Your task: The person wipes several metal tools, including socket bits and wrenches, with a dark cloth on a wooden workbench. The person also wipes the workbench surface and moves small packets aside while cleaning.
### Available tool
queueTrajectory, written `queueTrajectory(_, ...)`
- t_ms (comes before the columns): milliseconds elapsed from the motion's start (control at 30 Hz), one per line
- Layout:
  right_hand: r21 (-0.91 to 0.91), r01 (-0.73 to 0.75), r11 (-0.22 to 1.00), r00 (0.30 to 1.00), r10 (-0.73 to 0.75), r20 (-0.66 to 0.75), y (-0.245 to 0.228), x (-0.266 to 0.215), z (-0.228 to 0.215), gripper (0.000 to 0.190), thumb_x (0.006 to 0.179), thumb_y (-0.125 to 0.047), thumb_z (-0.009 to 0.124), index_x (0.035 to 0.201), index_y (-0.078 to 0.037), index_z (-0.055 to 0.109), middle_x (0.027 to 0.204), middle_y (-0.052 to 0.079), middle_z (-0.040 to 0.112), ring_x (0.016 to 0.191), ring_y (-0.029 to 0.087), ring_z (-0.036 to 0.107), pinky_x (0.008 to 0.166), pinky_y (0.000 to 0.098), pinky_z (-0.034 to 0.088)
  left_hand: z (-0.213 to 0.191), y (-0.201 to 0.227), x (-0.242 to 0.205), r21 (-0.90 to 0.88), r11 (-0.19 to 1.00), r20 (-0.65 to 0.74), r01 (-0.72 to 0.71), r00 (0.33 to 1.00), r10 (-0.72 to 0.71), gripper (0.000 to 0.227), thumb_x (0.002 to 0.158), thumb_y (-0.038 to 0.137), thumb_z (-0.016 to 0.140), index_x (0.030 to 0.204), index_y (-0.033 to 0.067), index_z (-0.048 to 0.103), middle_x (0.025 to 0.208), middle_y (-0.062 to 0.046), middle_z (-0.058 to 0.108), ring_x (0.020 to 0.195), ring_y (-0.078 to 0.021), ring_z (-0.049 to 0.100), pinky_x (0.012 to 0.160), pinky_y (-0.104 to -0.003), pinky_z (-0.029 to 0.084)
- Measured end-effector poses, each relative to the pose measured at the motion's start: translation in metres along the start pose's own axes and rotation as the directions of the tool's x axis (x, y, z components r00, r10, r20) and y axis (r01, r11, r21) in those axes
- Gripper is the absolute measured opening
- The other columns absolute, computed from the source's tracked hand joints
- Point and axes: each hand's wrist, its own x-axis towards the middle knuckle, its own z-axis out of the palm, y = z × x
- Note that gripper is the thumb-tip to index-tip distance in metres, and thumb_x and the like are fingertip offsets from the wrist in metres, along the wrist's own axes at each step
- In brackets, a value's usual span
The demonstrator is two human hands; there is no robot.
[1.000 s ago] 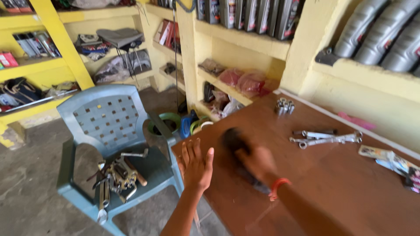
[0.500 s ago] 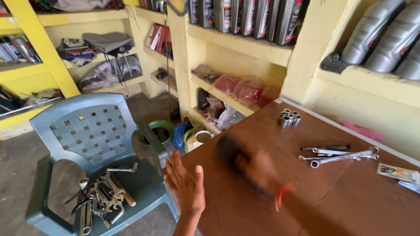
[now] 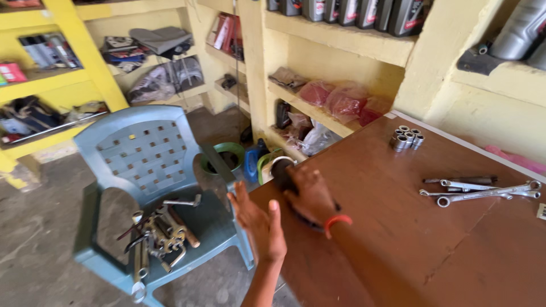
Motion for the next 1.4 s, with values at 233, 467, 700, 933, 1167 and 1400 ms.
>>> queueTrajectory(233, 0.724, 0.026, 0.689, 0.967, -0.2, 0.156, -0.081, -0.07, -0.047, 0.068, 0.078, -0.02, 0.063, 0.145, -0.015, 0.056, 0.134, 0.015, 0.068, 0.122, 0.03, 0.065, 0.105, 0.0373, 0.046, -0.047, 0.02, 0.007, -0.057, 0.998, -0.182, 0.039, 0.982, -0.048, 0.089, 0.098, 0.071, 0.025, 0.16, 0.0078, 0.024, 0.172, -0.012, 0.017, 0.161, -0.0308, -0.004, 0.122, -0.059, -0.01)
queueTrajectory(467, 0.141, -0.23, 0.963, 0.934, 0.259, -0.247, 0.014, -0.111, -0.113, 0.065, 0.075, -0.016, 0.073, 0.138, -0.006, 0.058, 0.126, 0.024, 0.065, 0.113, 0.043, 0.062, 0.095, 0.0488, 0.05, -0.121, 0.032, 0.007, 0.547, 0.803, 0.423, -0.235, 0.906, -0.024, 0.074, 0.1, 0.062, 0.021, 0.148, 0.0112, 0.046, 0.163, -0.014, 0.03, 0.158, -0.0323, 0.002, 0.118, -0.065, -0.01)
queueTrajectory(700, 0.546, -0.045, 0.837, 0.991, -0.033, 0.133, -0.104, -0.119, -0.056, 0.048, 0.085, -0.025, 0.073, 0.131, -0.013, 0.065, 0.117, 0.019, 0.072, 0.11, 0.039, 0.067, 0.094, 0.0461, 0.052, -0.1, 0.042, -0.008, 0.628, 0.727, 0.506, -0.277, 0.855, -0.111, 0.076, 0.099, 0.064, 0.018, 0.149, 0.0112, 0.044, 0.163, -0.016, 0.028, 0.155, -0.0314, 0.002, 0.117, -0.068, -0.008)
queueTrajectory(933, 0.331, -0.355, 0.874, 0.899, 0.416, -0.135, -0.016, -0.149, -0.158, 0.062, 0.076, -0.009, 0.066, 0.137, -0.022, 0.064, 0.117, 0.015, 0.074, 0.105, 0.033, 0.072, 0.089, 0.0447, 0.056, -0.09, 0.051, -0.011, 0.577, 0.765, 0.532, -0.287, 0.843, -0.085, 0.079, 0.099, 0.065, 0.016, 0.154, 0.0121, 0.035, 0.163, -0.014, 0.028, 0.155, -0.0305, 0.004, 0.117, -0.067, -0.005)
queueTrajectory(1167, 0.024, -0.434, 0.901, 0.835, 0.412, -0.365, 0.017, -0.242, -0.154, 0.063, 0.078, -0.016, 0.074, 0.137, -0.005, 0.058, 0.124, 0.021, 0.066, 0.11, 0.043, 0.061, 0.098, 0.0491, 0.049, -0.088, 0.056, -0.034, 0.617, 0.677, 0.661, -0.402, 0.731, -0.169, 0.079, 0.099, 0.067, 0.015, 0.154, 0.0137, 0.034, 0.163, -0.013, 0.026, 0.157, -0.0319, 0.001, 0.12, -0.065, -0.008)
queueTrajectory(1400, 0.355, -0.264, 0.897, 0.951, 0.304, -0.062, -0.103, -0.207, -0.11, 0.062, 0.072, -0.013, 0.075, 0.133, -0.011, 0.059, 0.125, 0.018, 0.066, 0.119, 0.039, 0.056, 0.101, 0.046, 0.045, -0.073, 0.061, -0.054, 0.528, 0.785, 0.616, -0.325, 0.783, -0.09, 0.081, 0.099, 0.068, 0.015, 0.157, 0.0137, 0.028, 0.163, -0.018, 0.026, 0.154, -0.0336, 0.006, 0.118, -0.064, -0.006)
